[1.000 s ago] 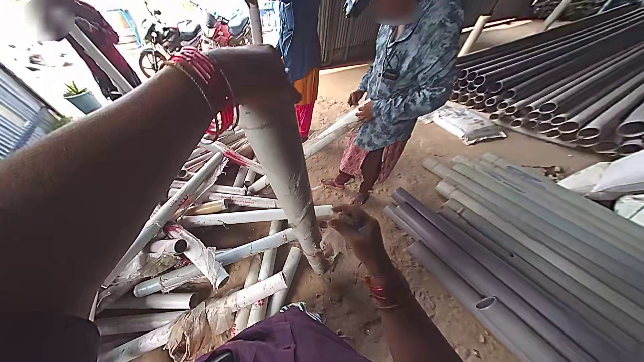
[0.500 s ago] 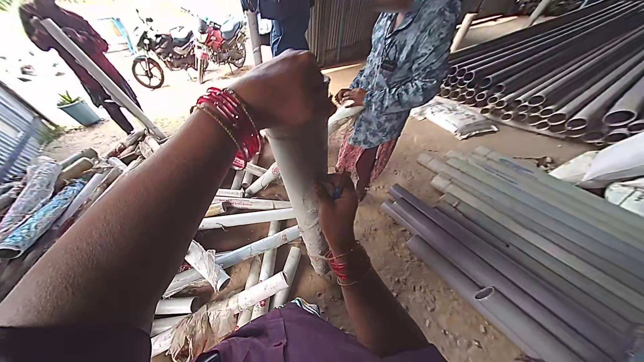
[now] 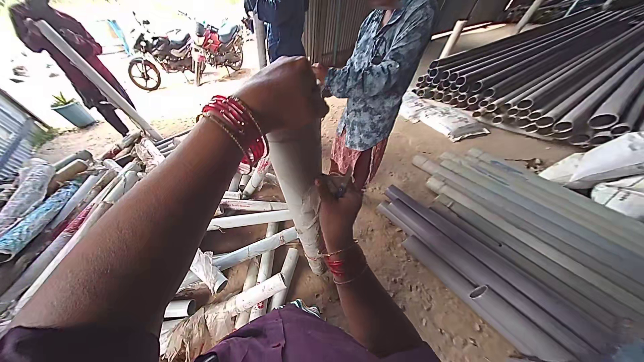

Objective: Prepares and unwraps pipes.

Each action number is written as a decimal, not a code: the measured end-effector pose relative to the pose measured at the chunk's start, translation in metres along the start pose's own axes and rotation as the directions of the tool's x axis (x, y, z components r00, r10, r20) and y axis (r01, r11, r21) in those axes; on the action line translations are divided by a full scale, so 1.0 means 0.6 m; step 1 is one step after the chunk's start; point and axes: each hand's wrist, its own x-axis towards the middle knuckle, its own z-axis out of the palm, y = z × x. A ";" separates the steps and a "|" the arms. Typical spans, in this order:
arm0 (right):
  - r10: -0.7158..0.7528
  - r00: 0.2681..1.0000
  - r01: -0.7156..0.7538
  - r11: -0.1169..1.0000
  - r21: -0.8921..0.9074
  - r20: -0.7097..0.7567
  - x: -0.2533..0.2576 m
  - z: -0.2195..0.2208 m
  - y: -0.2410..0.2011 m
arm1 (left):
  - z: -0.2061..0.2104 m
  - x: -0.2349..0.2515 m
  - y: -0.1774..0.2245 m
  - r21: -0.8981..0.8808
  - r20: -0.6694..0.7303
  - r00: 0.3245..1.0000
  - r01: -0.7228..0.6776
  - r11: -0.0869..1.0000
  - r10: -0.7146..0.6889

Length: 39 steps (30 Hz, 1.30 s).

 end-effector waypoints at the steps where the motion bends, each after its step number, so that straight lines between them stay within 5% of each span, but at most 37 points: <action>1: -0.012 0.999 0.011 1.000 -0.012 -0.036 -0.002 0.005 -0.002 | 0.000 -0.003 0.003 -0.006 -0.001 1.000 0.003 1.000 -0.003; 8: 0.188 0.963 -0.188 0.982 -0.017 0.191 -0.004 -0.005 -0.012 | 0.001 -0.012 -0.013 -0.045 0.001 1.000 -0.022 0.999 0.022; 15: -0.248 0.818 0.222 0.969 0.113 0.518 0.029 -0.063 0.058 | -0.003 -0.020 -0.038 -0.110 0.041 0.984 -0.166 0.980 0.172; 19: -0.210 0.909 0.165 0.975 0.151 0.361 0.020 -0.064 0.044 | 0.000 -0.012 -0.033 -0.086 0.030 0.977 -0.206 0.975 0.209; 24: -0.463 0.886 0.463 0.886 -0.006 0.040 -0.004 -0.014 0.062 | 0.003 0.000 -0.028 -0.109 0.017 0.976 -0.215 0.970 0.218; 27: -0.488 0.859 0.498 0.867 -0.030 0.156 0.008 -0.014 0.050 | 0.001 0.007 -0.029 -0.068 0.014 0.986 -0.165 0.984 0.166; 30: -0.474 0.753 0.544 0.839 -0.025 0.457 0.032 -0.048 0.045 | 0.000 0.014 -0.040 -0.053 0.005 0.996 -0.083 0.995 0.084; 36: -0.391 0.548 0.630 0.774 -0.058 0.740 0.016 -0.087 0.088 | 0.002 0.003 -0.031 -0.067 -0.096 0.994 -0.055 0.996 0.049; 39: 0.114 0.261 0.520 0.820 -0.239 0.959 -0.093 -0.156 0.204 | -0.001 0.003 -0.044 0.024 -0.141 0.990 0.017 1.000 -0.014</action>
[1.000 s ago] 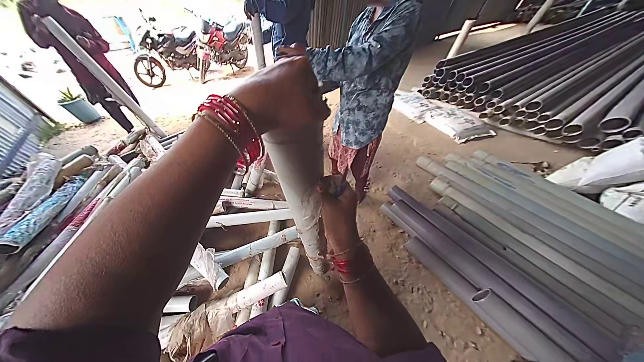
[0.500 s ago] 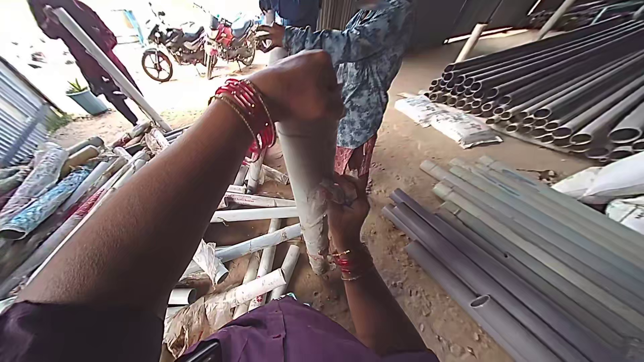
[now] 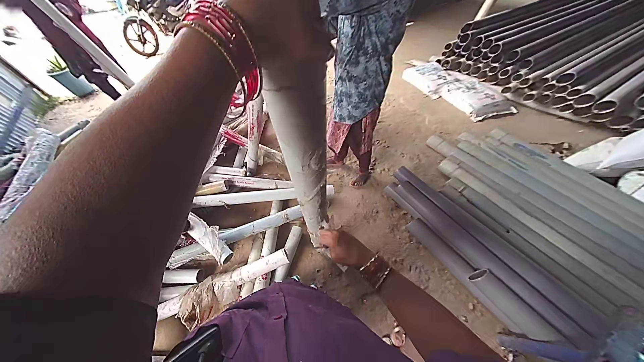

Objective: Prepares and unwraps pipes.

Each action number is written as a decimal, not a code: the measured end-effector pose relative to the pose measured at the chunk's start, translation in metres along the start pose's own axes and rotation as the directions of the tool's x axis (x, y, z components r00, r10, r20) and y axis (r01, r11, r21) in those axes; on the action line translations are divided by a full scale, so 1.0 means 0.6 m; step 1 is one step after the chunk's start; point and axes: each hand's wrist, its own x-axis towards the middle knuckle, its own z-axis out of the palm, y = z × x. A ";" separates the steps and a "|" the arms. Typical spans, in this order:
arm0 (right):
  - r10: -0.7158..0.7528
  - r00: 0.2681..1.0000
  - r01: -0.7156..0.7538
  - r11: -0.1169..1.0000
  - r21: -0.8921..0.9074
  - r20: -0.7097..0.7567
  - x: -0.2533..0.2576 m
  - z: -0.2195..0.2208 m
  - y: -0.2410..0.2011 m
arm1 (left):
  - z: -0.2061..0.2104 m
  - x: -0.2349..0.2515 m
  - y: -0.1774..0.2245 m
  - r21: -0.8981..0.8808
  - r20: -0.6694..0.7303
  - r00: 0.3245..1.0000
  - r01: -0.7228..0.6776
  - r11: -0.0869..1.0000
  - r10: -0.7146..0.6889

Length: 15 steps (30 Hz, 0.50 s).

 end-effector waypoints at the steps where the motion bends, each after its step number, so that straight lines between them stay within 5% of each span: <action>1: 0.149 0.968 -0.149 0.989 -0.011 0.200 -0.032 0.057 0.022 | -0.001 0.001 -0.012 -0.030 0.006 1.000 0.030 0.999 -0.029; 3: 0.392 0.894 -0.404 0.915 0.013 0.217 -0.077 0.110 0.060 | -0.005 0.002 -0.044 -0.103 0.034 0.997 0.071 0.992 -0.068; 5: 0.453 0.888 -0.426 0.875 0.232 -0.082 -0.080 0.101 0.045 | -0.004 -0.014 -0.064 -0.141 0.029 0.992 0.125 0.982 -0.122; 8: 0.399 0.756 -0.168 0.885 0.435 -0.519 0.002 0.017 -0.005 | -0.008 -0.017 -0.072 -0.137 0.074 0.992 0.111 0.984 -0.102; 13: 0.379 0.708 0.117 0.769 0.628 -0.596 0.115 -0.097 -0.067 | -0.009 -0.043 -0.052 -0.171 0.080 0.997 0.010 0.985 0.003; 15: 0.391 0.609 0.167 0.787 0.594 -0.690 0.134 -0.095 -0.089 | -0.011 -0.063 -0.033 -0.148 0.051 0.999 -0.001 0.989 0.008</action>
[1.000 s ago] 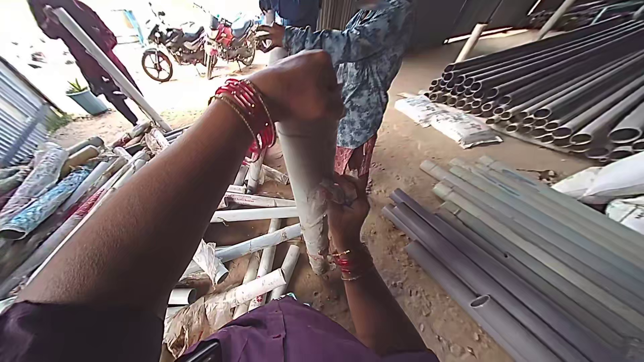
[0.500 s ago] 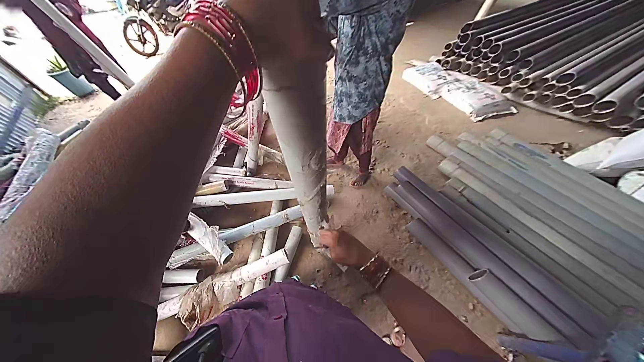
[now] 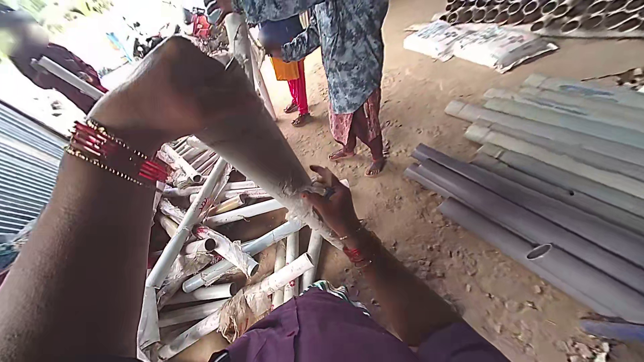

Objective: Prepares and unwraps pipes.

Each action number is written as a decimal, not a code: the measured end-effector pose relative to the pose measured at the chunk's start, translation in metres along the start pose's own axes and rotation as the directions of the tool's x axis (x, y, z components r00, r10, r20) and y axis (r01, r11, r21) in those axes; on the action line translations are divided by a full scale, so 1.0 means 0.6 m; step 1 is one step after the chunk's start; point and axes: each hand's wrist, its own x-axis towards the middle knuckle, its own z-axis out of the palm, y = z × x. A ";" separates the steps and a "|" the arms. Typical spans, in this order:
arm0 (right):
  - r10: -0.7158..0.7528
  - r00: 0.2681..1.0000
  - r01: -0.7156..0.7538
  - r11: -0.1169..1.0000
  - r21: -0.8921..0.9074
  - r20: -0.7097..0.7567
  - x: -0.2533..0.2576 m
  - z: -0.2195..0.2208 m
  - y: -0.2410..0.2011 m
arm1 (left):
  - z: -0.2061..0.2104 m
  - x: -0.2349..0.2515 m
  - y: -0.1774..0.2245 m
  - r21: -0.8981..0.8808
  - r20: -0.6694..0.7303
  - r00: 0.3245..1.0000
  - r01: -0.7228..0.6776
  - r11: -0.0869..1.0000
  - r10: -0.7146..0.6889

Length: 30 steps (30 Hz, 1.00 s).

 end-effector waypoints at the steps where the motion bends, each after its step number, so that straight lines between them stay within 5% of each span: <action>1: -0.070 0.993 0.070 0.998 -0.012 -0.095 -0.006 0.018 0.000 | 0.001 -0.009 0.003 0.002 -0.012 1.000 -0.011 1.000 0.011; 4: -0.257 0.934 0.248 0.966 -0.071 -0.246 -0.032 0.068 0.010 | 0.002 -0.029 -0.011 -0.044 -0.050 0.998 -0.029 0.999 0.027; 8: -0.291 0.934 0.315 0.944 -0.094 0.208 -0.100 0.090 0.040 | -0.003 -0.059 -0.060 -0.041 -0.112 0.994 -0.007 0.999 0.002; 10: -0.161 0.937 0.193 0.978 -0.076 0.309 -0.140 0.090 0.073 | -0.010 -0.083 -0.082 -0.005 -0.148 0.986 0.070 0.998 -0.070; 13: 0.195 0.966 -0.200 0.980 0.009 0.172 -0.128 0.065 0.094 | -0.013 -0.125 -0.102 -0.003 -0.203 0.951 0.238 0.971 -0.234; 16: 0.315 0.940 -0.330 0.938 0.107 0.132 -0.087 0.062 0.071 | -0.006 -0.164 -0.090 -0.106 -0.251 0.917 0.293 0.950 -0.311; 22: 0.064 0.994 -0.067 0.997 -0.034 -0.090 -0.105 0.129 0.040 | 0.007 -0.209 -0.053 -0.235 -0.282 0.858 0.372 0.898 -0.429; 30: -0.041 0.992 0.057 0.989 -0.138 0.116 -0.122 0.125 0.050 | 0.003 -0.314 -0.105 -0.320 -0.276 0.861 0.337 0.885 -0.428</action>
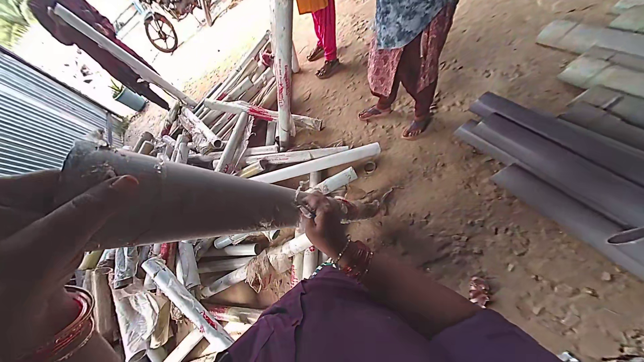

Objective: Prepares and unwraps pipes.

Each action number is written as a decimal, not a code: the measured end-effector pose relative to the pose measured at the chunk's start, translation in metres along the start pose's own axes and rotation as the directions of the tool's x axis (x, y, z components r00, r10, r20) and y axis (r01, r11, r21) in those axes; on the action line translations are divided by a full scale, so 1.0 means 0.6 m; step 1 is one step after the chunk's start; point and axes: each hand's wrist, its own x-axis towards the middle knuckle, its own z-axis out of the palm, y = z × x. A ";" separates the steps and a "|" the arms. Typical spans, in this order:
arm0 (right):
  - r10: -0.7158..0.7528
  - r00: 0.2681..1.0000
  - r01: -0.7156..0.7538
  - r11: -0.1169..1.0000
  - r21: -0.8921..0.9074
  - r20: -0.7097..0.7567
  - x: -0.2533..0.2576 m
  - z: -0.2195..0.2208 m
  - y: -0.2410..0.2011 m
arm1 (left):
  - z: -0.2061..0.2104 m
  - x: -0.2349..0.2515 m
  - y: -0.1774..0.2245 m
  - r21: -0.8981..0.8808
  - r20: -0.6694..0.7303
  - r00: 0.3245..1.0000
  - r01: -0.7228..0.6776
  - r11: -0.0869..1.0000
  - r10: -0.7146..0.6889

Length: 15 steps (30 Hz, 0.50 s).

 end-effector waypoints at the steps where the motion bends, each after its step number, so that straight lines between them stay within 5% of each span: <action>1: 0.027 0.999 -0.027 1.000 -0.001 0.019 -0.004 -0.008 0.005 | 0.000 -0.005 0.002 -0.004 0.008 1.000 -0.003 1.000 0.003; 3: 0.189 0.980 -0.185 0.981 -0.065 0.060 -0.007 -0.028 0.029 | 0.004 -0.019 0.014 0.009 -0.010 1.000 0.009 1.000 -0.009; 6: 0.534 0.822 -0.507 0.844 -0.174 0.199 0.013 -0.073 0.073 | -0.001 -0.039 0.008 0.037 -0.087 0.994 0.064 0.997 -0.061; 12: 0.230 0.891 -0.383 0.844 0.375 0.392 0.036 -0.055 0.030 | -0.019 -0.064 -0.007 0.039 -0.103 0.985 0.141 0.989 -0.137; 15: -0.020 0.958 -0.117 0.885 0.452 0.287 0.045 -0.026 0.037 | -0.026 -0.071 -0.017 0.029 -0.109 0.989 0.101 0.994 -0.098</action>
